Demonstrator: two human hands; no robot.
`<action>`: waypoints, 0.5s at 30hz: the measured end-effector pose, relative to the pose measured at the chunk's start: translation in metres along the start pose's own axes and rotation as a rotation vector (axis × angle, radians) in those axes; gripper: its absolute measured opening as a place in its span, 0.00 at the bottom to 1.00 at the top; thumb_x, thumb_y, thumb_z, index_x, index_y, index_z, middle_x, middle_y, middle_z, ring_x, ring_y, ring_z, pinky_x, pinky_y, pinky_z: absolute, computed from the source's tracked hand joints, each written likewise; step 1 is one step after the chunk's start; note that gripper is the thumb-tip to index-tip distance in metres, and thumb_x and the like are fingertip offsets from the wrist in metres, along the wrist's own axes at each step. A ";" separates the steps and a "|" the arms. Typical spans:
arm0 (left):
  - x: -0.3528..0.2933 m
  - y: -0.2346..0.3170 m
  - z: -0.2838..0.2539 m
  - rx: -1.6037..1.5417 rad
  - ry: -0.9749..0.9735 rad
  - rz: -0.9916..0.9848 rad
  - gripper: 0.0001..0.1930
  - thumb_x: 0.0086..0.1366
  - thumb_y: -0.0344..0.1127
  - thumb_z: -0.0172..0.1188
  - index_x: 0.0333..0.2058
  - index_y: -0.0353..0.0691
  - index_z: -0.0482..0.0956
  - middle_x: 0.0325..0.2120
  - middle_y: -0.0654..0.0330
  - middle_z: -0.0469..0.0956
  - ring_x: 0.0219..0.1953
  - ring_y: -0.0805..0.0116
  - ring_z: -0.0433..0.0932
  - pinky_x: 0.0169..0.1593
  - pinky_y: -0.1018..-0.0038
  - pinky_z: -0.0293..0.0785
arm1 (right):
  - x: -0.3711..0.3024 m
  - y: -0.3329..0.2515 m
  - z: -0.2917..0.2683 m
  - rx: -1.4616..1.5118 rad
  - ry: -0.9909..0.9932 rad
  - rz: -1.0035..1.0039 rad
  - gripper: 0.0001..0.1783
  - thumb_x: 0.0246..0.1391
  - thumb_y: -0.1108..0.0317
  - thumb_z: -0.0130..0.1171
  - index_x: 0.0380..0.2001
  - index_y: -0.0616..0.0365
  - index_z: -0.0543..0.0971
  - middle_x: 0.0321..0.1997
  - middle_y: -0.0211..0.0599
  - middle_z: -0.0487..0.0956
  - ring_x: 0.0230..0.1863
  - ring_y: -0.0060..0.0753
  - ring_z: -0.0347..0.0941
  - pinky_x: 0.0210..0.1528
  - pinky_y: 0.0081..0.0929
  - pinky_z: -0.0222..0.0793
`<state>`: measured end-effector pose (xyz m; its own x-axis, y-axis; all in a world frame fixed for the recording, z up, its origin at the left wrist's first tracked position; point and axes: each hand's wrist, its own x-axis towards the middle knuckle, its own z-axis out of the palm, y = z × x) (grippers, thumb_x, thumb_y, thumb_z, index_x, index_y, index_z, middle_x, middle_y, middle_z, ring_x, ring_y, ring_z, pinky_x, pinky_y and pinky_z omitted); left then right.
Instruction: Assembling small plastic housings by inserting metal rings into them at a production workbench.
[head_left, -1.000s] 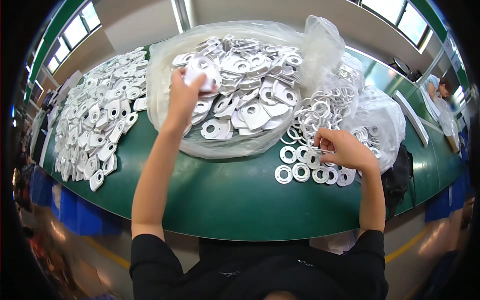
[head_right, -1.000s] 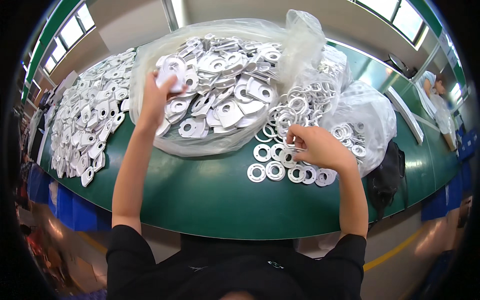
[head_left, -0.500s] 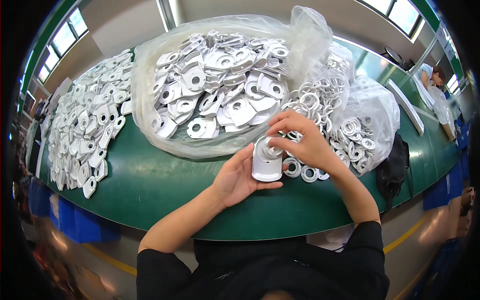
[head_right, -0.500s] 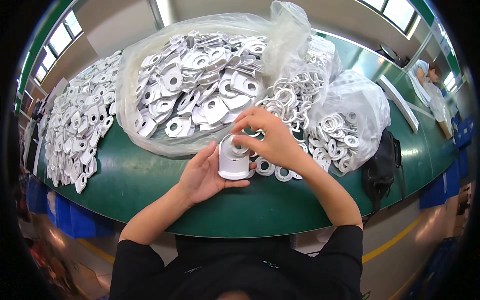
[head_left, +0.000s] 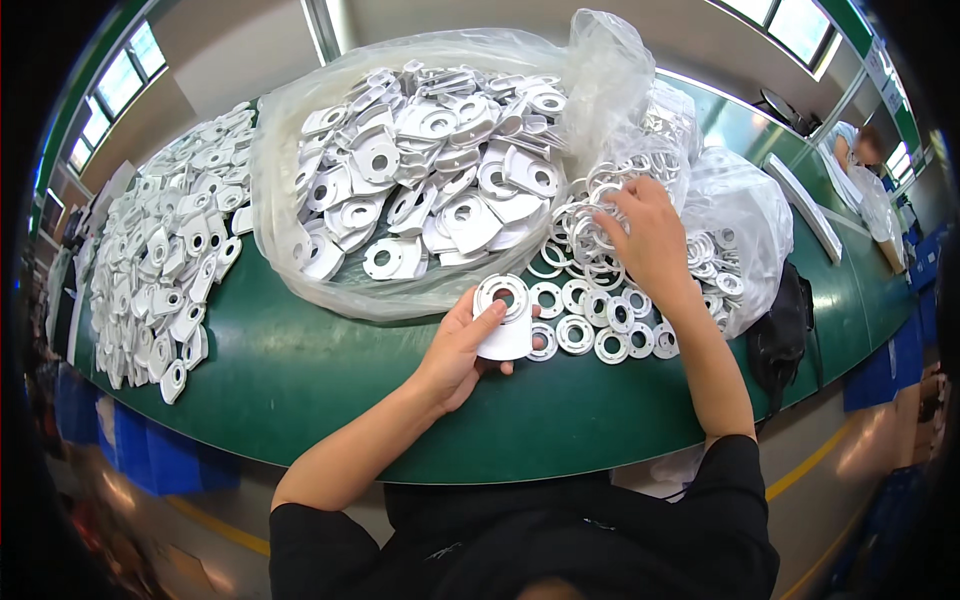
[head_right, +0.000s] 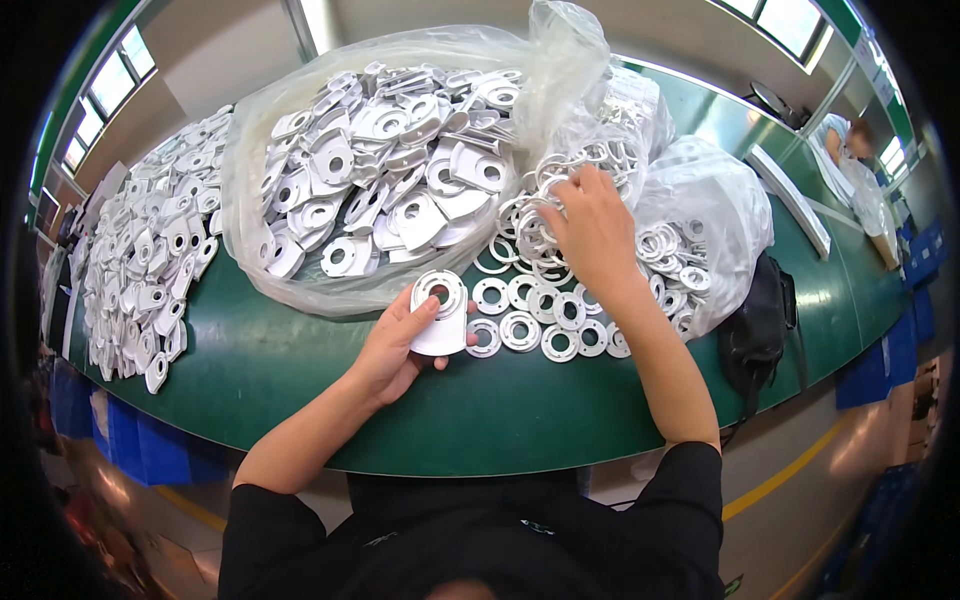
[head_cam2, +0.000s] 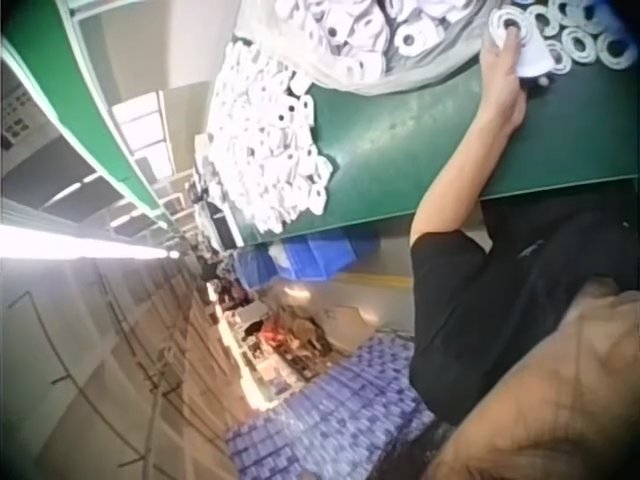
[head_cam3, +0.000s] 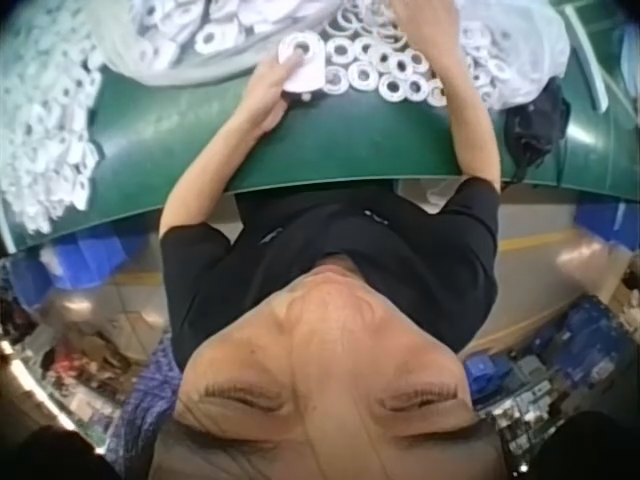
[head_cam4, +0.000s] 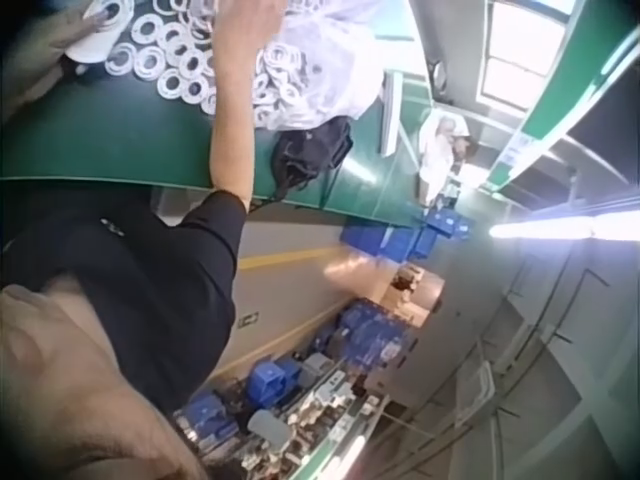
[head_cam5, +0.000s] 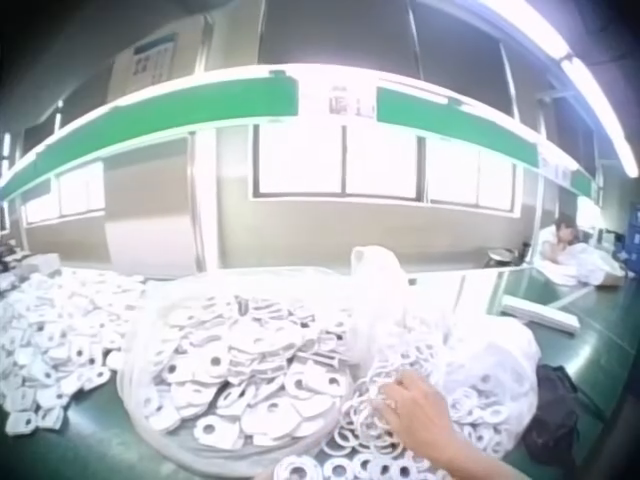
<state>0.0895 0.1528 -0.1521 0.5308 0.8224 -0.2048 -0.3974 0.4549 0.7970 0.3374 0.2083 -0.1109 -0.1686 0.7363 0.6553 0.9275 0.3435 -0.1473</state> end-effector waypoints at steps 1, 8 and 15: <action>0.000 0.000 0.001 -0.007 0.002 0.001 0.15 0.71 0.37 0.45 0.53 0.41 0.62 0.44 0.54 0.77 0.38 0.66 0.81 0.24 0.80 0.72 | -0.002 0.006 0.004 -0.001 -0.069 0.038 0.08 0.46 0.68 0.64 0.30 0.60 0.80 0.30 0.39 0.73 0.34 0.45 0.72 0.39 0.36 0.67; 0.000 0.005 -0.001 -0.030 0.008 0.016 0.17 0.70 0.35 0.47 0.55 0.41 0.60 0.46 0.53 0.77 0.41 0.68 0.79 0.29 0.81 0.71 | 0.020 0.005 -0.019 0.345 -0.047 0.296 0.05 0.50 0.71 0.63 0.28 0.60 0.80 0.26 0.29 0.79 0.27 0.22 0.72 0.27 0.23 0.66; -0.001 0.004 0.003 0.029 -0.047 0.023 0.27 0.62 0.25 0.47 0.60 0.41 0.54 0.51 0.50 0.73 0.46 0.65 0.78 0.35 0.79 0.71 | 0.017 0.000 -0.016 1.099 -0.126 0.532 0.09 0.54 0.72 0.60 0.38 0.64 0.81 0.28 0.34 0.81 0.24 0.13 0.70 0.23 0.11 0.66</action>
<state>0.0895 0.1523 -0.1471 0.5569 0.8150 -0.1602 -0.3883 0.4260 0.8171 0.3402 0.2120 -0.0881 0.0570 0.9651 0.2557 0.1262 0.2471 -0.9607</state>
